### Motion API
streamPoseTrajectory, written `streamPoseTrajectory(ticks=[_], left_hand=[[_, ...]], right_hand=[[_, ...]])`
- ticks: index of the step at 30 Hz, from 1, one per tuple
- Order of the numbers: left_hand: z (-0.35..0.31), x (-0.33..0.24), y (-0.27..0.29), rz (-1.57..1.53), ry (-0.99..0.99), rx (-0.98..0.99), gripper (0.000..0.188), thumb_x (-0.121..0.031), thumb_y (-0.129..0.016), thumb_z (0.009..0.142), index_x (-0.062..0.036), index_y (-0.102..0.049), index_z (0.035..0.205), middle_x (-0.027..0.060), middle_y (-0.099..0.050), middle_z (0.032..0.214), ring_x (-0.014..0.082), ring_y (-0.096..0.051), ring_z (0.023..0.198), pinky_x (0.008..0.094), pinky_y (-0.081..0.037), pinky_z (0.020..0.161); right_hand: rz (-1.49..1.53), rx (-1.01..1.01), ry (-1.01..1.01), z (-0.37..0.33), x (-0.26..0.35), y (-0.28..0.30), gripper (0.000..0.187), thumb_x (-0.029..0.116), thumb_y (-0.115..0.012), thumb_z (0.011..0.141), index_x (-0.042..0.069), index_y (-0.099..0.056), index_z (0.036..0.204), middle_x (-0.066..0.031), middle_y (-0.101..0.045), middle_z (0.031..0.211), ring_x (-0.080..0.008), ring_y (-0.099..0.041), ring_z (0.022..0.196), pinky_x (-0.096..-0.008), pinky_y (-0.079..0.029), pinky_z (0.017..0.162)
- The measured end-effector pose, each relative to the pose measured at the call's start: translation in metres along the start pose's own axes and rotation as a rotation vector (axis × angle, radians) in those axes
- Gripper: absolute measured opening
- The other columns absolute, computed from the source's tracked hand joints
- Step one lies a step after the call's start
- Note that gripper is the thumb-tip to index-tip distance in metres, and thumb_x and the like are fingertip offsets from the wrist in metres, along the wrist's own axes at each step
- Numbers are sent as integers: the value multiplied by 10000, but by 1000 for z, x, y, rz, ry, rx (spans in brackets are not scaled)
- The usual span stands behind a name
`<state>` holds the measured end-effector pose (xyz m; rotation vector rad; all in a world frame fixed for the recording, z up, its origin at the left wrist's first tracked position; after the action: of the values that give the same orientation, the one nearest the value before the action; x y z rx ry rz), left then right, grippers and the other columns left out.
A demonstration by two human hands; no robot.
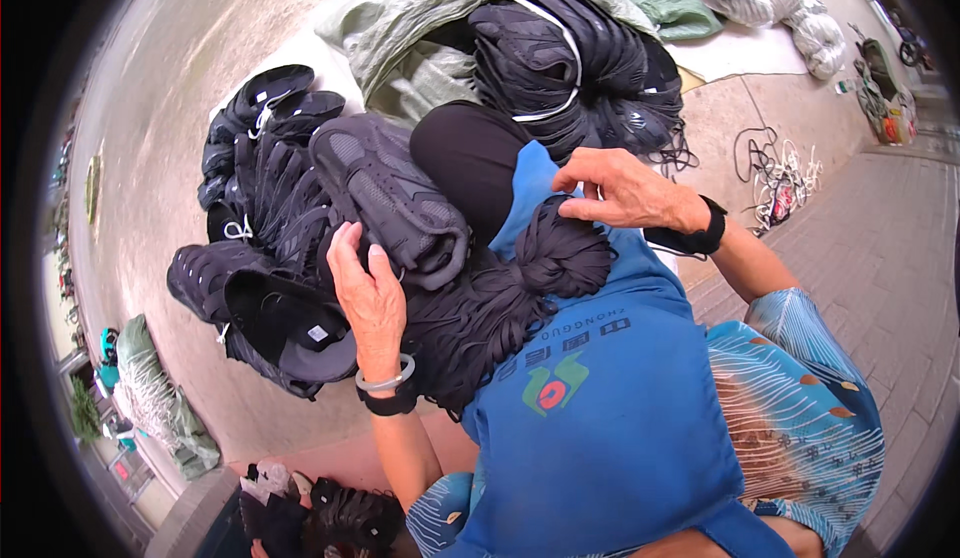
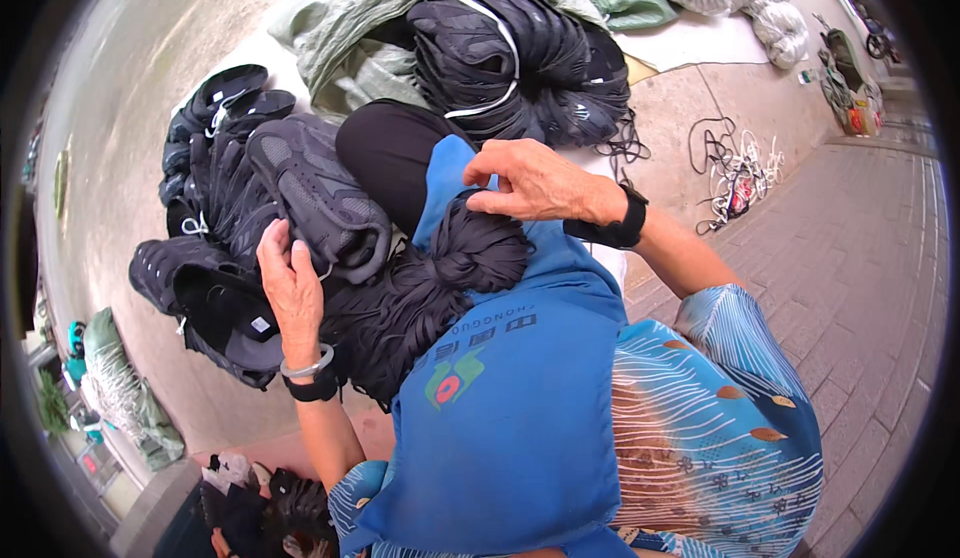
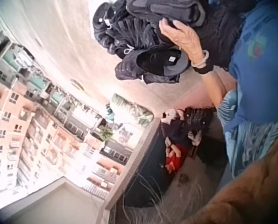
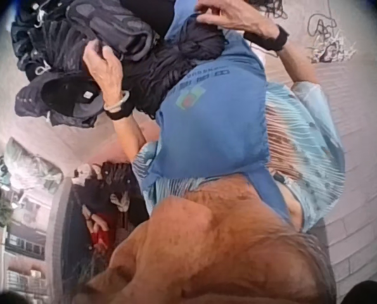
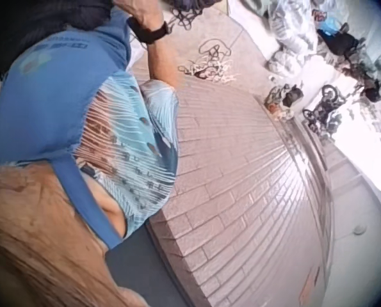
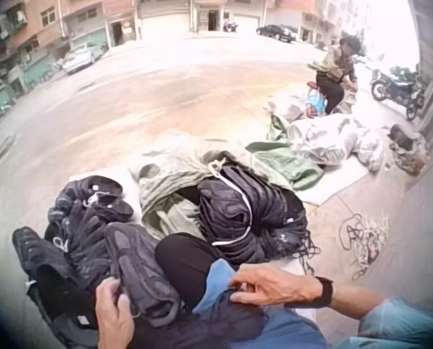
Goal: Inserting laces and organizing black athletic shoes into bundles.
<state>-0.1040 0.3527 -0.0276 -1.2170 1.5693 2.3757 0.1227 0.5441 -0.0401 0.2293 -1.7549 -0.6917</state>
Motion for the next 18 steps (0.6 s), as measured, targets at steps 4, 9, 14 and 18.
streamPoseTrajectory(ticks=[4, 9, 14, 18], left_hand=[[-11, 31, 2, -65, 321, -25, 218, -182, -585, 900, 9, -571, 1003, 100, -610, 851, 162, -578, 721, 301, -469, 668], [-25, 26, 3, -94, 410, 15, 219, -204, -612, 892, 12, -591, 868, 63, -578, 633, 139, -525, 568, 290, -447, 583], [-30, 18, -3, 59, 302, 152, 288, -250, -604, 893, 29, -639, 833, 48, -593, 643, 119, -545, 612, 280, -440, 597], [-33, 3, -2, 123, 143, 72, 241, -218, -606, 888, 18, -636, 849, 71, -615, 713, 141, -559, 641, 291, -452, 619]], right_hand=[[-144, -128, 259, 9, 21, -16, 236, 69, -626, 792, 26, -592, 1021, -139, -563, 945, -311, -591, 817, -382, -482, 720], [-188, 17, 221, 6, 12, -16, 193, 50, -615, 779, 37, -566, 965, -144, -526, 940, -353, -578, 848, -431, -475, 708], [-147, -31, 168, 14, 33, -8, 190, 106, -639, 798, 28, -570, 957, -144, -536, 899, -349, -585, 822, -426, -479, 701], [-107, -217, 344, 63, 82, -26, 408, 238, -708, 777, -15, -512, 1030, -177, -545, 887, -340, -595, 793, -420, -494, 657]])
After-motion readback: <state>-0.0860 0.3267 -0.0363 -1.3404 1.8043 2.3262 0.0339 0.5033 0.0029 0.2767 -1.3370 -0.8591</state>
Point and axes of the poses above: each hand's wrist, its own z-axis towards the middle knuckle, its own y-axis out of the back of the hand, x = y × z, the point moved 6 cm from there along z, towards the middle knuckle
